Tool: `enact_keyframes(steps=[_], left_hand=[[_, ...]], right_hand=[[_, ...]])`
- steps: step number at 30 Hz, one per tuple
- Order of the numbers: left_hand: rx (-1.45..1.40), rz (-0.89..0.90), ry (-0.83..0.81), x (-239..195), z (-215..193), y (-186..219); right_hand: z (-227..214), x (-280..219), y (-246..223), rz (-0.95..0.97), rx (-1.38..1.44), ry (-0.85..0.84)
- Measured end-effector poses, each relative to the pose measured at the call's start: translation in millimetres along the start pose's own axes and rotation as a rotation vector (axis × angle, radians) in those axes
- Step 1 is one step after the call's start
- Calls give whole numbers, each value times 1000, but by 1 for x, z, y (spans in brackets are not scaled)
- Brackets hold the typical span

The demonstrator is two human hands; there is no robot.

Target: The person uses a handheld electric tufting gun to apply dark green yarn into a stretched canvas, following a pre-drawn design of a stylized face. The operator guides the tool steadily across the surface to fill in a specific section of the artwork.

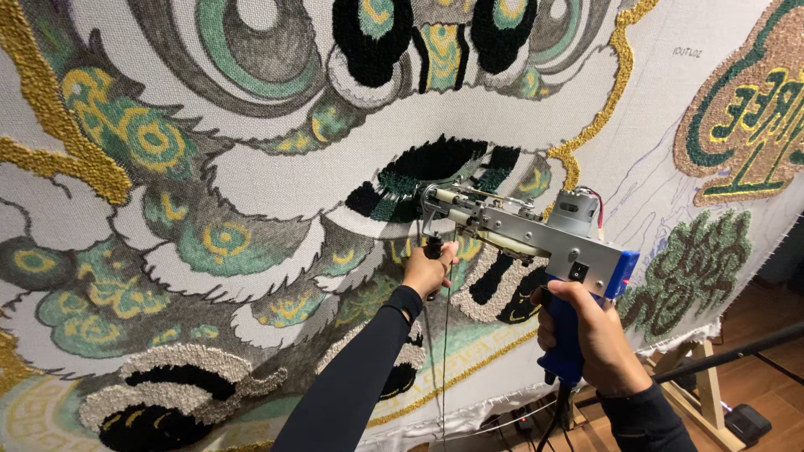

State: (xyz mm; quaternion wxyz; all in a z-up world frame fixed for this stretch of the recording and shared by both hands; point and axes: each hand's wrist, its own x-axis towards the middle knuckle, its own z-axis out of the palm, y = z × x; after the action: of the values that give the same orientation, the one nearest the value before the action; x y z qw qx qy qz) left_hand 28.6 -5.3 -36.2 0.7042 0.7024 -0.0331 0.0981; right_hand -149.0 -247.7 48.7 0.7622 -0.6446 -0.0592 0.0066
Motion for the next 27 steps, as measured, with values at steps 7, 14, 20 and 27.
enact_keyframes(steps=[7,14,20,27], left_hand=[[63,55,39,8,-5,2],[71,36,33,-3,-3,24],[58,64,-5,-10,2,30],[-49,-9,-110,-31,18,36]], right_hand=[[3,3,1,9,44,-23],[2,-2,-9,24,44,-12],[0,-7,-12,38,38,9],[-25,-14,-22,42,46,-78]])
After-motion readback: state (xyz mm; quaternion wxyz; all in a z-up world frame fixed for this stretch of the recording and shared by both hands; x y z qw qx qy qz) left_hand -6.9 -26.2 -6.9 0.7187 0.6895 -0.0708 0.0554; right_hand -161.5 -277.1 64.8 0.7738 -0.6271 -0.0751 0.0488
